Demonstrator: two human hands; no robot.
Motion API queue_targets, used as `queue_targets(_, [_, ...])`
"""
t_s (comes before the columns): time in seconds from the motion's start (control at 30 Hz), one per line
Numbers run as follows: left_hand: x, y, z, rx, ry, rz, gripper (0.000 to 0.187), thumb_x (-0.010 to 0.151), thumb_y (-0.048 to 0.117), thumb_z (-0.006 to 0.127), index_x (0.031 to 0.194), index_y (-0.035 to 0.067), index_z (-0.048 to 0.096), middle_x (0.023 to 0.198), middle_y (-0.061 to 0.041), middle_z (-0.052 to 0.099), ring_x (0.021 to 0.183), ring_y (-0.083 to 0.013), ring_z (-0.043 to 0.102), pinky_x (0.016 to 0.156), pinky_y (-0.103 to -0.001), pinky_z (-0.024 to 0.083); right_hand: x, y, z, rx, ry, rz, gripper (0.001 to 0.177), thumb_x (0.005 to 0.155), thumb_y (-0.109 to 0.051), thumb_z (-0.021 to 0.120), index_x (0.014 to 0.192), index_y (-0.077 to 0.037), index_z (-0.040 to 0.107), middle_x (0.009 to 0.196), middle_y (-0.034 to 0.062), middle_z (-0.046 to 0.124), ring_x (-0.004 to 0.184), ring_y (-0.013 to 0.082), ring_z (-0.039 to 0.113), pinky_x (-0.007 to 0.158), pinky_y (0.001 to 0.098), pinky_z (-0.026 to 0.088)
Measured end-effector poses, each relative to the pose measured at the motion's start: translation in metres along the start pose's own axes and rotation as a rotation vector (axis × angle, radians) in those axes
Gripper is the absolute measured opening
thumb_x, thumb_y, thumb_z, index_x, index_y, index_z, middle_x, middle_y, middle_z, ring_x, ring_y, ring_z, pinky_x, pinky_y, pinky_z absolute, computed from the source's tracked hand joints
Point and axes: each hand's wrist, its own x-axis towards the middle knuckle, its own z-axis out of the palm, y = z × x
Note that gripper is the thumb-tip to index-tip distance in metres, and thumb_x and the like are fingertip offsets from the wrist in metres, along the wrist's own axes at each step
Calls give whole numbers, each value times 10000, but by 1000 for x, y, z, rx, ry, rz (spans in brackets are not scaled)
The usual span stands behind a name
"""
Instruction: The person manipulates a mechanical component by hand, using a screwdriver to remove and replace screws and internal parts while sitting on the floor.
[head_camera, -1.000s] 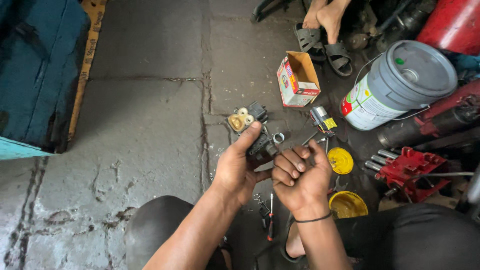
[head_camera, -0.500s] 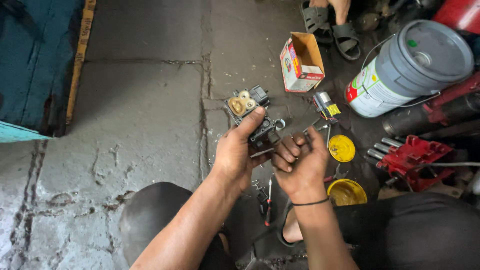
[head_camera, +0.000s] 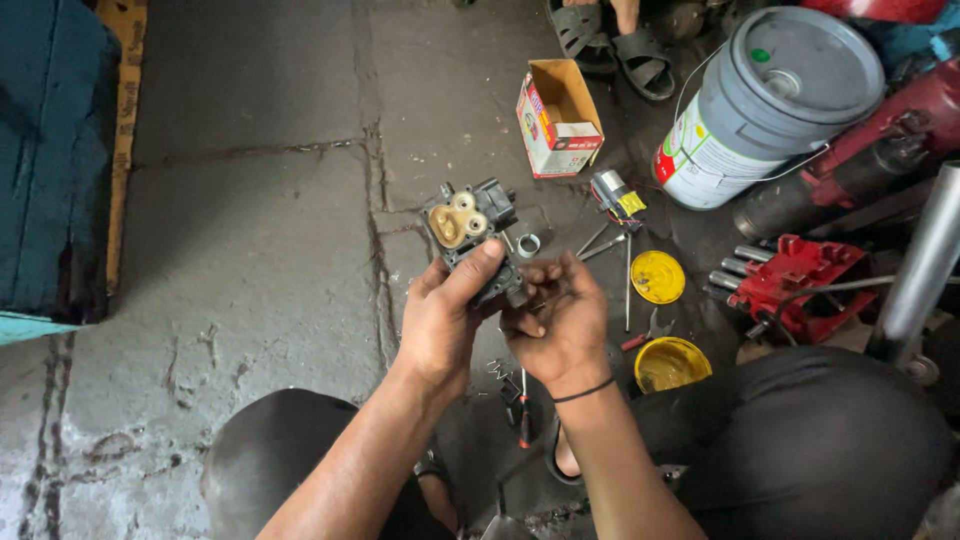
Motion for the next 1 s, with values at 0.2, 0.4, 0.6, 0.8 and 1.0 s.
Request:
queue_targets(0.2, [-3, -1, -4, 123, -87, 60, 434, 864, 281, 775, 1190, 13, 672, 1001, -74, 747, 893, -172, 699, 836, -339, 549, 8, 4, -11, -46, -172, 121, 309, 1029, -333, 512, 789, -169, 618, 732, -23, 669, 561, 136, 612, 381, 214, 378])
queue_targets(0.4, [-2, 4, -8, 19, -108, -22, 347, 884, 277, 733, 1108, 20, 667, 930, -105, 742, 812, -213, 720, 759, -409, 575, 12, 11, -18, 74, -177, 180, 303, 1039, -288, 503, 809, -138, 632, 730, -20, 665, 579, 120, 627, 378, 203, 394])
queue_targets(0.6, [3, 8, -26, -52, -160, -59, 368, 946, 354, 670, 1062, 4, 677, 937, -124, 750, 802, -250, 726, 804, -421, 595, 18, 18, -27, 44, -76, 151, 284, 1034, -239, 491, 836, -102, 642, 805, 28, 724, 573, 133, 638, 367, 194, 393])
queue_targets(0.8, [-2, 12, -38, -58, -153, -75, 381, 933, 409, 662, 1035, 42, 670, 922, -129, 748, 742, -247, 714, 761, -428, 602, 15, 29, -23, 68, -148, 268, 291, 1055, -242, 482, 887, -85, 659, 851, 49, 720, 644, 164, 656, 388, 194, 394])
queue_targets(1.0, [-13, 26, -37, -26, -102, -102, 464, 906, 491, 658, 1010, 39, 671, 877, -130, 744, 650, -230, 701, 664, -399, 605, -4, 43, -4, 61, -161, 325, 334, 1036, -310, 466, 933, -95, 701, 777, 101, 655, 629, 177, 595, 430, 198, 419])
